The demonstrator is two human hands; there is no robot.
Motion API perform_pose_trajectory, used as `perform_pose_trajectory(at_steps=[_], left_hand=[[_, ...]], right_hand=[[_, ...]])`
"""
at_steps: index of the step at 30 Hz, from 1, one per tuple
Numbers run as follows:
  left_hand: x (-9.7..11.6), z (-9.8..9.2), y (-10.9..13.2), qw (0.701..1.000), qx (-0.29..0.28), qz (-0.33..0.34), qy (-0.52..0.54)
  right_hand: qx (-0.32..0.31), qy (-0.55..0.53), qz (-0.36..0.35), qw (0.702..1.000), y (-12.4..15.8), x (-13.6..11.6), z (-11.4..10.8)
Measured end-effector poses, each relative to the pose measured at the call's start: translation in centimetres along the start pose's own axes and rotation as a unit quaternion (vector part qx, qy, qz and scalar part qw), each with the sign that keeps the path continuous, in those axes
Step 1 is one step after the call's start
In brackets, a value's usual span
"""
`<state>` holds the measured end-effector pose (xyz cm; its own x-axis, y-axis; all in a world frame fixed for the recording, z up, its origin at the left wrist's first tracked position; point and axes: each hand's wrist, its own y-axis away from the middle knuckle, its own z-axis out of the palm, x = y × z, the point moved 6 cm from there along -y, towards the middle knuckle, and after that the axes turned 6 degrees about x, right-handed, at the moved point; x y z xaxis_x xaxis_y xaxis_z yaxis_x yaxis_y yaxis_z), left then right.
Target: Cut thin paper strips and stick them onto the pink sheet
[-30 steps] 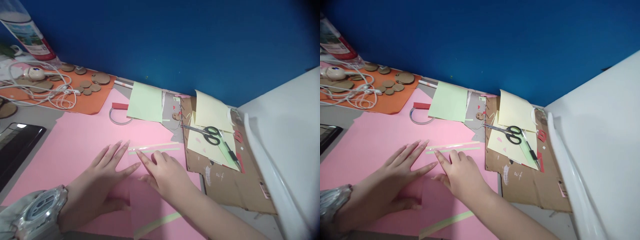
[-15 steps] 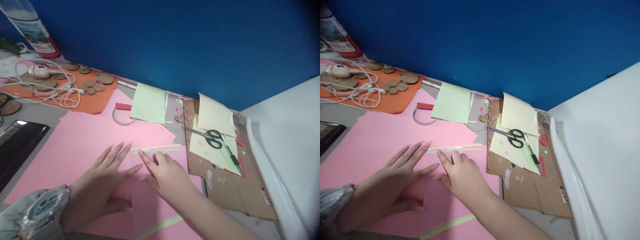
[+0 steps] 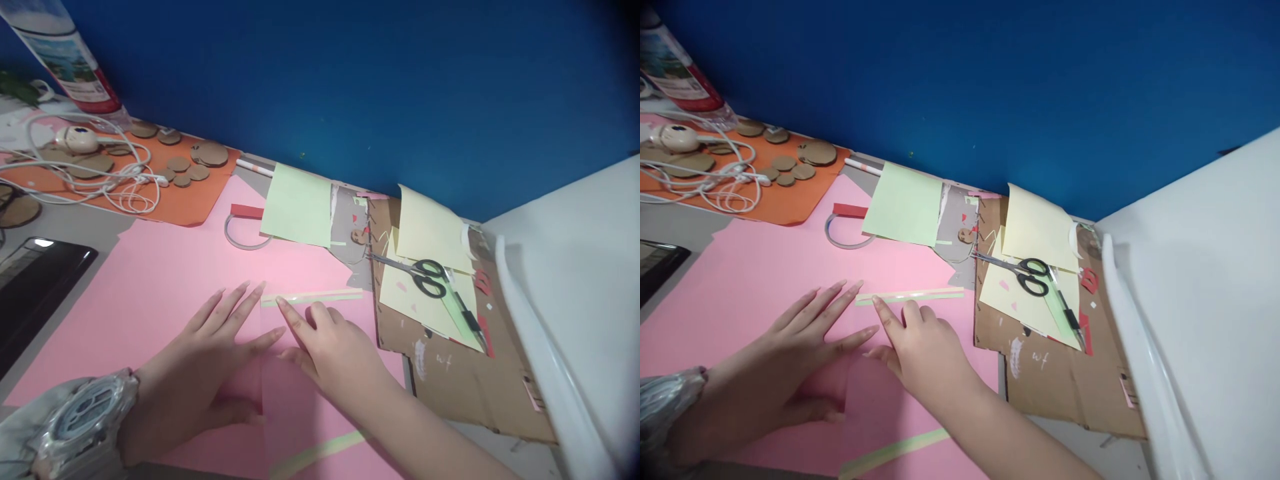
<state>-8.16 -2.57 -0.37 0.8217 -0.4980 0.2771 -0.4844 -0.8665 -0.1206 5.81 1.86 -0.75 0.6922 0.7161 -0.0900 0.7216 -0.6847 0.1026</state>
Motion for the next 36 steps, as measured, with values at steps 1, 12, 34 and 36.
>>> perform_pose_trajectory(at_steps=[1, 12, 34, 36], left_hand=[[0.0, 0.0, 0.0, 1.0, 0.001, 0.003, 0.001], [0.0, -0.1, 0.1, 1.0, -0.003, 0.01, 0.0], [-0.2, 0.4, 0.2, 1.0, -0.008, 0.016, -0.02], [-0.2, 0.5, 0.1, 1.0, -0.011, 0.018, -0.022]], right_hand=[[-0.001, -0.001, 0.0, 1.0, 0.0, 0.0, 0.0], [-0.011, -0.003, 0.003, 1.0, -0.2, 0.1, 0.0], [-0.001, -0.061, -0.05, 0.997, -0.2, -1.2, -0.2], [-0.002, -0.063, -0.048, 0.997, -0.3, -1.1, -0.1]])
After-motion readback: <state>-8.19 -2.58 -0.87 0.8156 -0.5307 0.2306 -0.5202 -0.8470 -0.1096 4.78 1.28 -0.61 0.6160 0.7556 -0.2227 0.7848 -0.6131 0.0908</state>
